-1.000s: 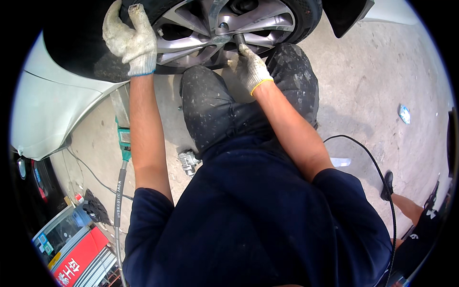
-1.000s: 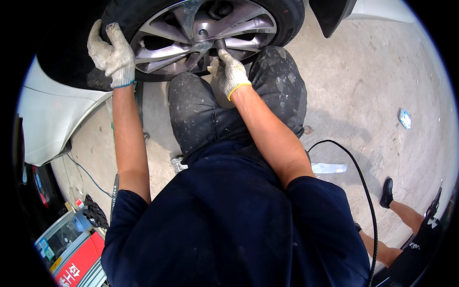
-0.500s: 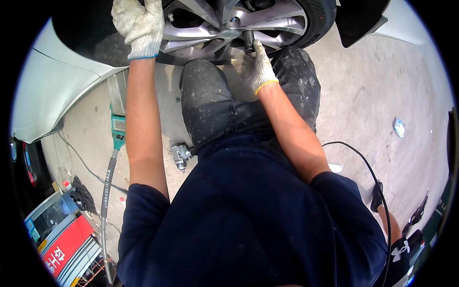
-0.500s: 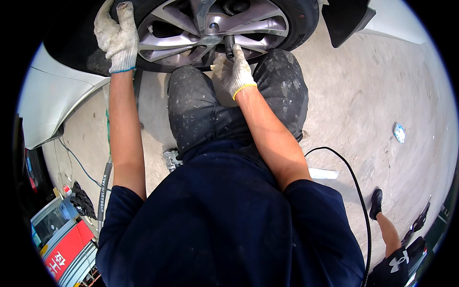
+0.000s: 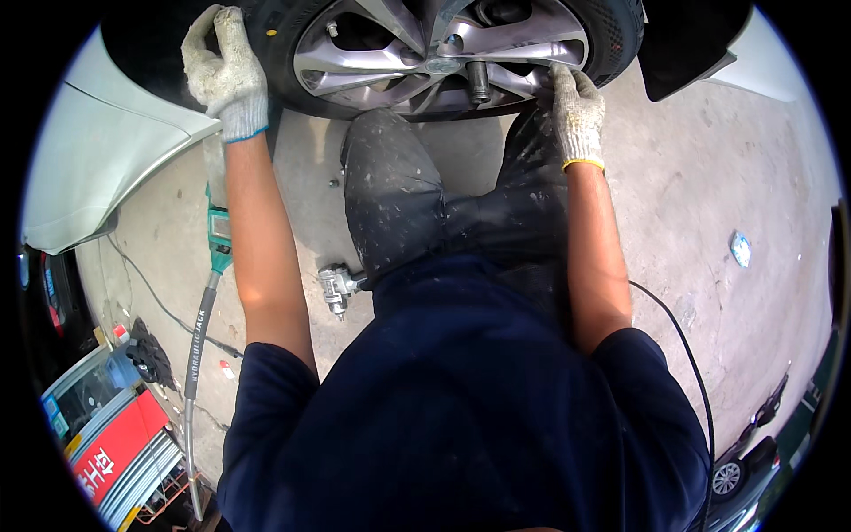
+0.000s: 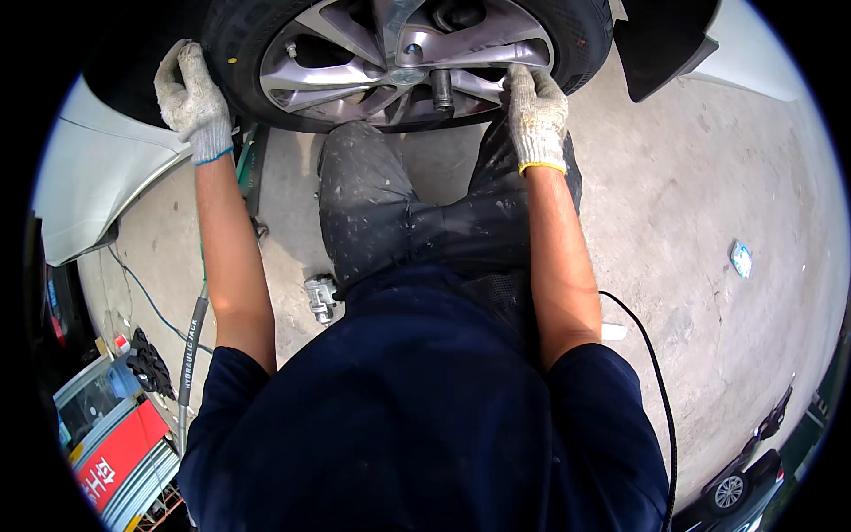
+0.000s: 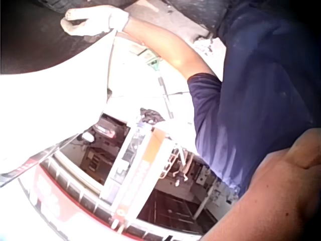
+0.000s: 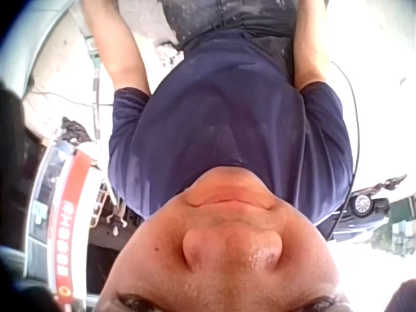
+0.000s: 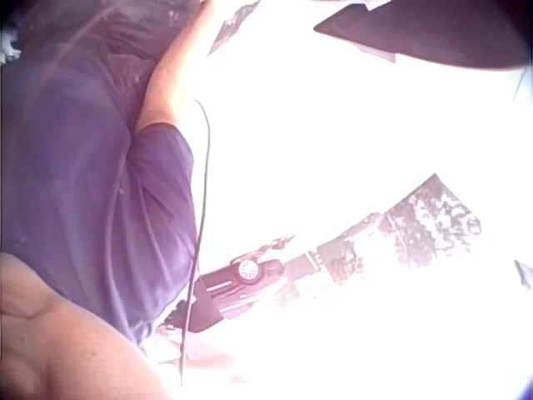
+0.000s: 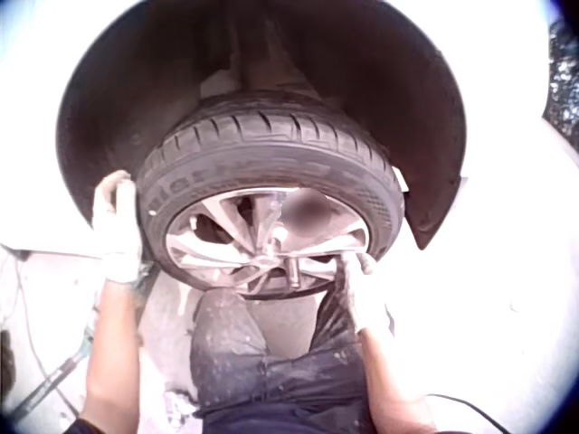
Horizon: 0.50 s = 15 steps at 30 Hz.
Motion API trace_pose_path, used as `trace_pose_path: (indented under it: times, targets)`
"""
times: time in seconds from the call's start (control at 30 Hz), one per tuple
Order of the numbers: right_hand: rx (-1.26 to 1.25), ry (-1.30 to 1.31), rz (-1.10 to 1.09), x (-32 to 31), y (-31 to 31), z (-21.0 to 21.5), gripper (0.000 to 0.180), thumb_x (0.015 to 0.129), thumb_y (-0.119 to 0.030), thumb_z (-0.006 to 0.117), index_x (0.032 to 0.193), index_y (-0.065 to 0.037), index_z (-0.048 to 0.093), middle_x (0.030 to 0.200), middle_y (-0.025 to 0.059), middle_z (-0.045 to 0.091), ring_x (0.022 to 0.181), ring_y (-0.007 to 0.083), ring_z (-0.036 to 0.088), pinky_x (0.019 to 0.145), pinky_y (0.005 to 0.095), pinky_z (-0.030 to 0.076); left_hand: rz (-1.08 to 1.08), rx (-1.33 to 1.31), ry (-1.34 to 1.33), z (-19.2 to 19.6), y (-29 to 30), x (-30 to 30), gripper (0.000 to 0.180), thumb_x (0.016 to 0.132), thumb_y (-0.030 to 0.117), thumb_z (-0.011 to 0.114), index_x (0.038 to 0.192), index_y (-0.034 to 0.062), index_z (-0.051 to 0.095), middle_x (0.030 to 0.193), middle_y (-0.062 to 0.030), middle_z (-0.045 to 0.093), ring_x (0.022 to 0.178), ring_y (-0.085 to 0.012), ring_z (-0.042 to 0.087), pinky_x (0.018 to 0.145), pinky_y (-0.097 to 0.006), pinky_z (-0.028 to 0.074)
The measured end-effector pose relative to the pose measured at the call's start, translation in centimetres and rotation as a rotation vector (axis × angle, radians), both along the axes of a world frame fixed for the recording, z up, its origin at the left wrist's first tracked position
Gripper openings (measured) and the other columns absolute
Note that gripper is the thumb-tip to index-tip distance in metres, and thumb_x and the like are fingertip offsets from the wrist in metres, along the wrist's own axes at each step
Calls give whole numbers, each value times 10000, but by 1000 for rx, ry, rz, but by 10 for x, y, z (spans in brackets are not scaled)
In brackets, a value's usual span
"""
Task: The person lifts a tire and mounts it onto a car wheel hub, then hand-tightens lug nuts and uses an impact wrench to secure them. The tire is installed on a white car in a garage setting.
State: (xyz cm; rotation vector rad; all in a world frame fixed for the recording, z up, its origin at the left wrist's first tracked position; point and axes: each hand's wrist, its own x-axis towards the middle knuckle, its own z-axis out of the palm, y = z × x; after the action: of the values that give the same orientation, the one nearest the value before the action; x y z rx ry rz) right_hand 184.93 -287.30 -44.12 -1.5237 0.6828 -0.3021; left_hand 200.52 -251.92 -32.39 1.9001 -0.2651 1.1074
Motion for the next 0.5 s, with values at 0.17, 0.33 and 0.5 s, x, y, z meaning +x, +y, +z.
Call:
trace_pose_path:
  times: [0.17,0.33,0.5]
  targets:
    - [-484,-675,-504,26,-113,17,309,965,-217,646,1142,34,674,1089,153,710,994,219,668,906,329,515,-44,-475,287,-63,39,21,428,994,347,593,1210,-21,632,1123,-128,677,1012,-216,630,919,-319,499]
    - [88,-410,-616,71,-156,-37,476,985,-362,558,1237,33,642,1180,144,700,1060,269,662,956,380,504,-146,-590,271,-74,4,35,479,995,347,439,1242,-22,619,1216,-148,635,1098,-262,601,973,-361,482]
    - [529,-521,-748,77,-101,-47,403,956,-224,502,1143,90,671,1072,165,716,944,270,685,902,367,528,-280,-561,316,-50,38,29,422,979,302,535,1282,12,576,1289,-132,591,1125,-239,622,950,-361,530]
